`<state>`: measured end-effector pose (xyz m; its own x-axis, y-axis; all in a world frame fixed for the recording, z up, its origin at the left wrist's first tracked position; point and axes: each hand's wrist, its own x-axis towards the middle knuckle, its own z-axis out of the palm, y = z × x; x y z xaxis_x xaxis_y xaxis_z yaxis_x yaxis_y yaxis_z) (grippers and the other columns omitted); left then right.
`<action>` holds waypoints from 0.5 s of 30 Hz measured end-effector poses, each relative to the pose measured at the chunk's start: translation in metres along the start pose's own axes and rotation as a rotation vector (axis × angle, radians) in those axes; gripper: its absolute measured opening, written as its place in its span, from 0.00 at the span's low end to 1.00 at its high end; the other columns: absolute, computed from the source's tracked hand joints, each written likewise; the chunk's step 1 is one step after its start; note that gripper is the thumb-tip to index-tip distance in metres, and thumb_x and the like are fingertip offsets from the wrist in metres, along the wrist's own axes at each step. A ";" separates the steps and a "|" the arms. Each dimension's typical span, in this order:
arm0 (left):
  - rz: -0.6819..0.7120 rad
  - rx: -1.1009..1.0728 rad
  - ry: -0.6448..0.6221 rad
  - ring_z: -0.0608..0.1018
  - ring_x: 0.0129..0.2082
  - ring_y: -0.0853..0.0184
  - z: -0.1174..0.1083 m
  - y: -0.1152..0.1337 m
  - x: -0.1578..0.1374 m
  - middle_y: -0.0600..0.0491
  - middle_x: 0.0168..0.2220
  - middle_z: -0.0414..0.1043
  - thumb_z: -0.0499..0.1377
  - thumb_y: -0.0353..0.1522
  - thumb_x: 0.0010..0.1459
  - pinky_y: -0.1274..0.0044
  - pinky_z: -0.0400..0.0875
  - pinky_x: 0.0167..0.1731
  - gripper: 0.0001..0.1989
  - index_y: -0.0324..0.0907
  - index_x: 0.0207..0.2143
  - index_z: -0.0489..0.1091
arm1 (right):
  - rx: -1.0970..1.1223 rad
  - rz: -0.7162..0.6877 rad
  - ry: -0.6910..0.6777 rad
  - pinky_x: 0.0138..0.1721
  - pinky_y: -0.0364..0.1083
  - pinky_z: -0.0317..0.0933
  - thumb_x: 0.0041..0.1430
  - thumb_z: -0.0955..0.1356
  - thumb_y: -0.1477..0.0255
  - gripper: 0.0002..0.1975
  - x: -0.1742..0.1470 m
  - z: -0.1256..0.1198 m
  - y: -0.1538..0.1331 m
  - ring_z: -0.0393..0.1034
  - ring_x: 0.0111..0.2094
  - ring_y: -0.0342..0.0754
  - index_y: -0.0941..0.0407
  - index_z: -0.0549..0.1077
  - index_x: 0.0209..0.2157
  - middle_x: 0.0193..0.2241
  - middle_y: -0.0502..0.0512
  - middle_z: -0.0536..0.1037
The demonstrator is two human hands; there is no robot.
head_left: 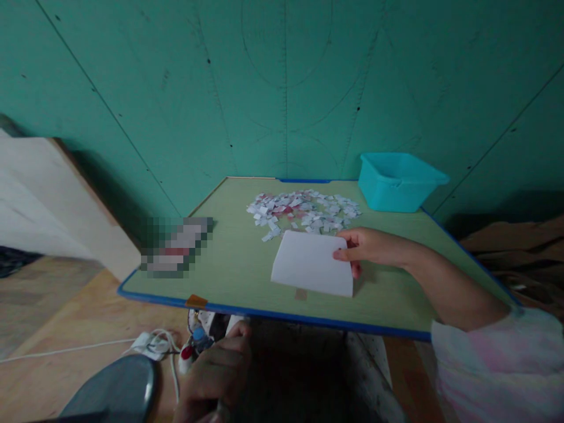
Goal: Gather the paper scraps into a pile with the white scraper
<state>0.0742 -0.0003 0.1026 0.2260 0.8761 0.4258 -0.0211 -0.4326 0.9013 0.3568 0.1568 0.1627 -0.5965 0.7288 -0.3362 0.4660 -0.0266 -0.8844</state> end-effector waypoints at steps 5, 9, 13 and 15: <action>0.207 0.003 -0.209 0.63 0.14 0.66 -0.013 -0.027 0.010 0.57 0.10 0.54 0.51 0.47 0.51 0.64 0.63 0.30 0.21 0.44 0.14 0.54 | 0.038 -0.007 -0.033 0.21 0.39 0.61 0.49 0.69 0.62 0.16 -0.002 0.003 -0.004 0.67 0.19 0.38 0.60 0.67 0.32 0.23 0.47 0.72; 0.209 -0.003 -0.210 0.64 0.15 0.64 -0.012 -0.027 0.011 0.57 0.10 0.54 0.50 0.46 0.50 0.63 0.63 0.31 0.19 0.45 0.14 0.54 | 0.021 -0.018 0.060 0.21 0.39 0.61 0.50 0.68 0.63 0.16 -0.002 0.001 -0.005 0.66 0.19 0.38 0.61 0.67 0.34 0.22 0.48 0.72; 0.080 0.031 -0.051 0.65 0.17 0.62 -0.005 -0.012 0.006 0.55 0.12 0.57 0.51 0.47 0.51 0.60 0.63 0.36 0.20 0.46 0.14 0.57 | 0.011 -0.019 0.037 0.21 0.39 0.61 0.50 0.68 0.63 0.15 0.000 0.003 -0.002 0.67 0.19 0.38 0.61 0.67 0.34 0.23 0.48 0.73; 0.056 0.076 0.018 0.67 0.19 0.60 -0.006 -0.011 0.003 0.55 0.13 0.59 0.50 0.47 0.52 0.59 0.63 0.36 0.20 0.46 0.14 0.59 | 0.013 -0.028 -0.007 0.20 0.39 0.61 0.50 0.68 0.62 0.16 0.000 0.006 -0.001 0.67 0.19 0.38 0.61 0.67 0.34 0.24 0.49 0.73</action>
<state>0.0692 0.0079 0.0946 0.2093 0.8535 0.4773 0.0410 -0.4953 0.8677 0.3526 0.1533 0.1614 -0.6134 0.7248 -0.3135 0.4409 -0.0151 -0.8974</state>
